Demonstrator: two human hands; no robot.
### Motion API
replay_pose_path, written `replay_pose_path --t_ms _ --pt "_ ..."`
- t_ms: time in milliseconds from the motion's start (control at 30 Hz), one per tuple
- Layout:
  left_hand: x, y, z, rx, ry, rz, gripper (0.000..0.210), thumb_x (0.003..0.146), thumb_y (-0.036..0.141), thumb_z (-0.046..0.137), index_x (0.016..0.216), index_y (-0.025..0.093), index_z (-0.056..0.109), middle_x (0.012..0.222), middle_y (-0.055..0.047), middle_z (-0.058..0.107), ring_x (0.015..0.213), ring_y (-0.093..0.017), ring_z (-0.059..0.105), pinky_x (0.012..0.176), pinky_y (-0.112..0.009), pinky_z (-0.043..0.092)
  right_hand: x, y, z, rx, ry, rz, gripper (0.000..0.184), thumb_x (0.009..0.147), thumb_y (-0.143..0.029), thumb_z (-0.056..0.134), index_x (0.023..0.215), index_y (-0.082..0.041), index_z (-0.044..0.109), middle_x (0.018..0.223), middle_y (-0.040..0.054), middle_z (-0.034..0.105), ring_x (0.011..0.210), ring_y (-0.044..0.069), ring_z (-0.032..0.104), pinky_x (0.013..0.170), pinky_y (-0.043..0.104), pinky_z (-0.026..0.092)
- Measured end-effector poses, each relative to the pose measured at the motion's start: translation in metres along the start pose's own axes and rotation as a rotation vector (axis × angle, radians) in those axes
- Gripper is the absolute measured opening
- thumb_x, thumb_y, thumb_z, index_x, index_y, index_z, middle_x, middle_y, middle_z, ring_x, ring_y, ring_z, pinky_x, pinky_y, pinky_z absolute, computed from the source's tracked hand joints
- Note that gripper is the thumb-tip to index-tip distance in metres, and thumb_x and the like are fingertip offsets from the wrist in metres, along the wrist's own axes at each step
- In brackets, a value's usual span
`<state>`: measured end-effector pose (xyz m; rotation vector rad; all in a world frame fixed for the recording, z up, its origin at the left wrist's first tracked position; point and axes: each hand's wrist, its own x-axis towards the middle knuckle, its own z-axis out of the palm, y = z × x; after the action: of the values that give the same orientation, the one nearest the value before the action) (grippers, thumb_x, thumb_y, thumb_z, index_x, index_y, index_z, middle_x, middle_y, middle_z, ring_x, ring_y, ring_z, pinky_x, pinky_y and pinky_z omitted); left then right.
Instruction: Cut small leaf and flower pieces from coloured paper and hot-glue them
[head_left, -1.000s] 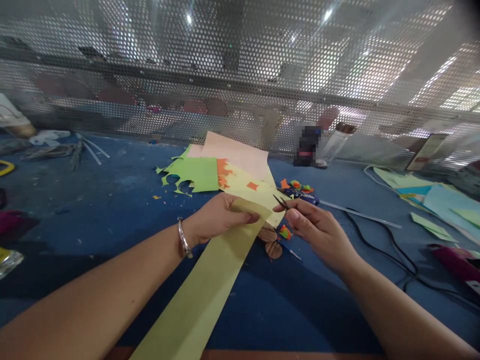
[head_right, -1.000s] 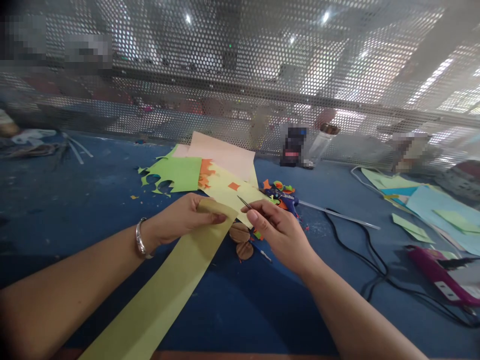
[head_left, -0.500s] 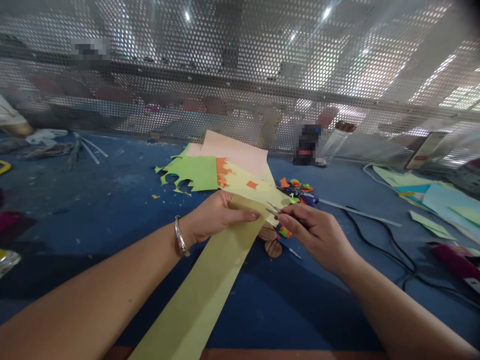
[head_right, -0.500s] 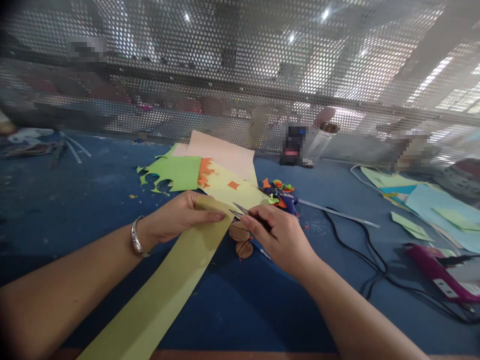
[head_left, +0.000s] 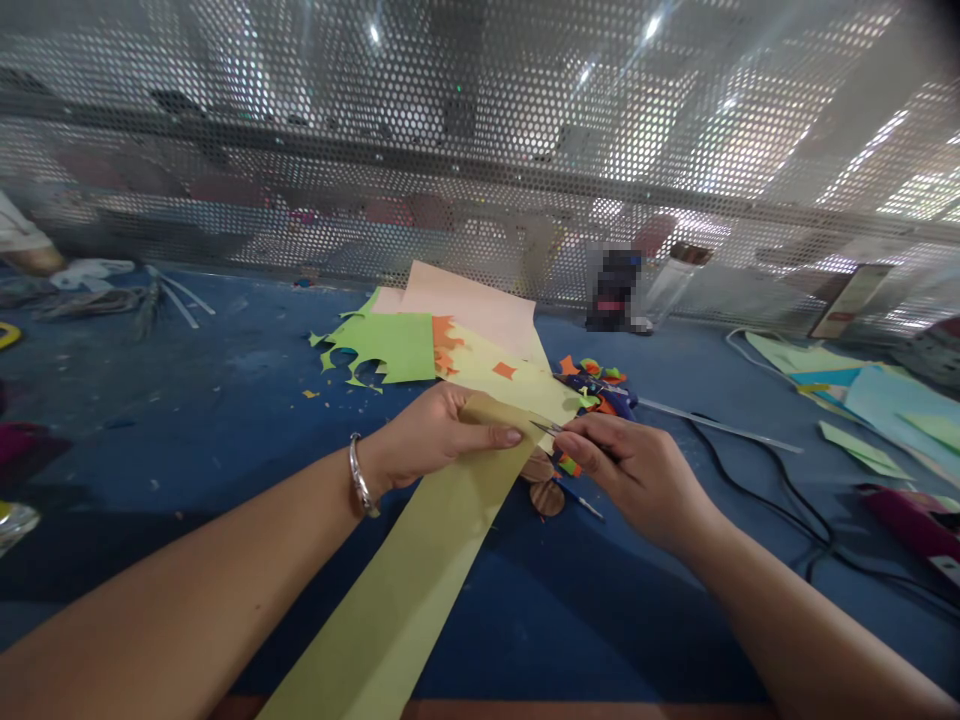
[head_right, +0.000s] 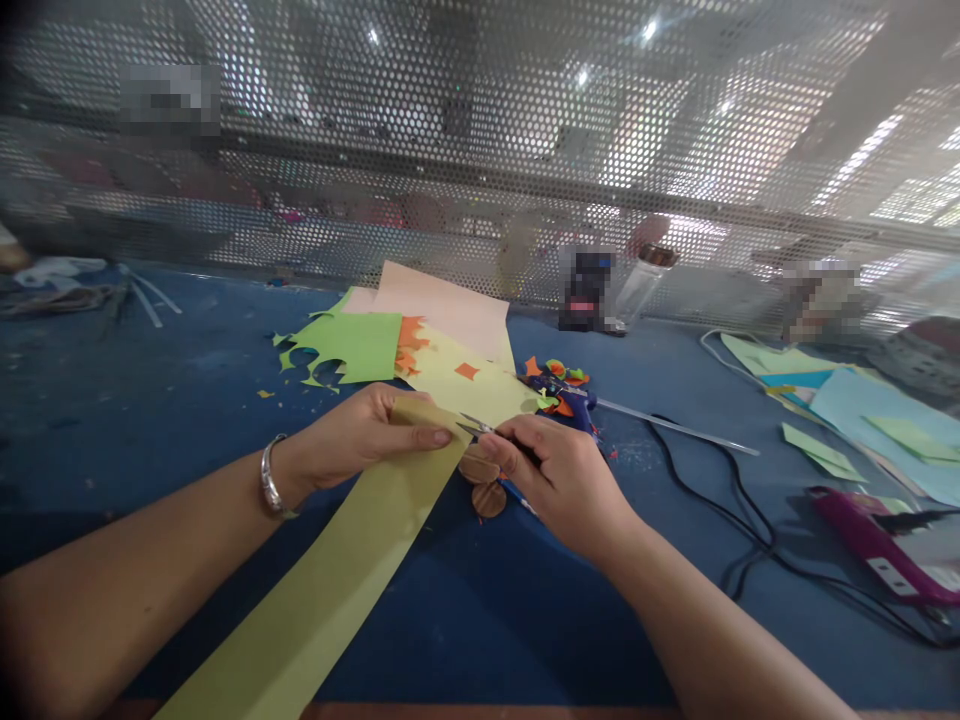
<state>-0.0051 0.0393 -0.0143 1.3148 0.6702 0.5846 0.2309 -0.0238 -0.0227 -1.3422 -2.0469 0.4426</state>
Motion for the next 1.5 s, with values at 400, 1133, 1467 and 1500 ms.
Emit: replay_pose_path --t_ms 400,1133,1467,1500 --pt "0.0002 -0.0004 0.0002 0.018 0.019 0.001 0.016 0.080 0.029 0.083 0.090 0.017 0.081 0.081 -0.004 0.077 0.061 -0.010 0.066 0.061 -0.021 0.053 -0.0008 -0.0032 -0.0019 -0.008 0.005 -0.019 0.037 0.104 -0.045 0.047 0.084 -0.021 0.067 0.074 0.0018 0.066 0.068 0.016 0.059 0.063 0.027 0.042" --pt "0.0004 -0.0002 0.0059 0.011 -0.014 -0.058 0.013 0.082 0.027 0.081 0.091 0.017 0.080 0.077 -0.003 0.076 0.062 -0.011 0.067 0.063 -0.022 0.055 -0.0020 0.0002 -0.0002 -0.035 0.005 -0.012 0.039 0.104 -0.045 0.049 0.078 -0.020 0.062 0.070 -0.0002 0.060 0.064 0.013 0.054 0.061 0.026 0.038" --pt "0.0018 -0.0041 0.0053 0.008 -0.043 -0.058 0.017 0.080 0.029 0.083 0.091 0.017 0.082 0.087 -0.007 0.079 0.067 -0.012 0.069 0.063 -0.021 0.054 -0.0018 -0.0019 0.0008 -0.060 0.006 -0.044 0.039 0.105 -0.042 0.048 0.075 -0.019 0.060 0.068 -0.0009 0.058 0.062 0.012 0.052 0.059 0.025 0.037" --pt "0.0019 -0.0042 0.0056 0.010 -0.039 -0.058 0.016 0.081 0.029 0.082 0.091 0.017 0.082 0.086 -0.007 0.079 0.066 -0.012 0.068 0.063 -0.021 0.054 -0.0016 -0.0018 0.0011 -0.062 0.008 -0.049 0.040 0.105 -0.042 0.048 0.074 -0.019 0.059 0.067 -0.0010 0.058 0.061 0.012 0.052 0.059 0.025 0.037"
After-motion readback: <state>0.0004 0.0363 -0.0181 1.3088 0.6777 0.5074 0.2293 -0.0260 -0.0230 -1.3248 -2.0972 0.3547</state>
